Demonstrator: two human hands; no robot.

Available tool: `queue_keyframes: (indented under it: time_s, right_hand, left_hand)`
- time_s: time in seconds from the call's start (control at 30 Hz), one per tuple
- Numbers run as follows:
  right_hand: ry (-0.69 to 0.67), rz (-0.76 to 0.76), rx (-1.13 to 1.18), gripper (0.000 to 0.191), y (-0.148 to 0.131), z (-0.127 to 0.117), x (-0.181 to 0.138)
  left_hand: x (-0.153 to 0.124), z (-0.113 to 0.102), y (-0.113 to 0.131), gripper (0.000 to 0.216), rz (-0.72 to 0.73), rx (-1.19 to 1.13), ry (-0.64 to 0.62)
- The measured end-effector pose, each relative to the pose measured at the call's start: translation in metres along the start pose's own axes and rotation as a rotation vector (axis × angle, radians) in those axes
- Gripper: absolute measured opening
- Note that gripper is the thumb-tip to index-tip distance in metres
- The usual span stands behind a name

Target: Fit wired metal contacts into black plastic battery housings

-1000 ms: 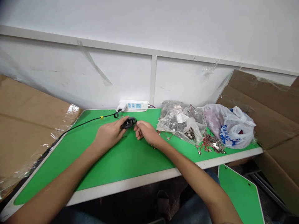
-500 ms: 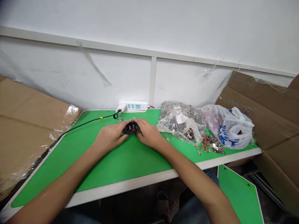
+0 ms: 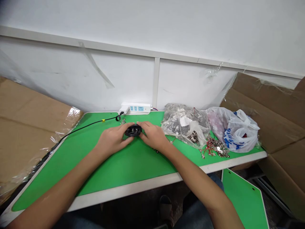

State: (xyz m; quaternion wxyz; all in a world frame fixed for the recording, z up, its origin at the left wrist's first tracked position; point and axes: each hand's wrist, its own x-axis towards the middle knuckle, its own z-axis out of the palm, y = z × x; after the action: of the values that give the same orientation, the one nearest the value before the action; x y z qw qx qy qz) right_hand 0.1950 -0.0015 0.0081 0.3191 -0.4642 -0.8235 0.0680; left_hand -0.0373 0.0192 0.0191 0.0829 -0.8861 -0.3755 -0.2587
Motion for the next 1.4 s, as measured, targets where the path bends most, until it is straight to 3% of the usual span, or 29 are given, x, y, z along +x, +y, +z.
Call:
queue_keyframes:
  time_s: [0.57, 0.8, 1.07, 1.4]
  right_hand:
    - [-0.010, 0.010, -0.003, 0.051, 0.004, 0.006, -0.003]
    - [-0.026, 0.141, -0.040, 0.058, -0.012, 0.007, -0.003]
    - [-0.035, 0.181, -0.019, 0.058, -0.012, 0.010, -0.002]
    - [0.016, 0.221, -0.063, 0.051, -0.014, 0.011, -0.001]
  left_hand:
    - [-0.001, 0.000, 0.003, 0.040, 0.005, -0.021, 0.073]
    - [0.001, 0.002, 0.002, 0.048, 0.035, -0.003, 0.106]
    - [0.004, 0.000, 0.003, 0.046, 0.090, -0.060, 0.075]
    - [0.006, 0.000, 0.005, 0.014, 0.100, -0.125, 0.077]
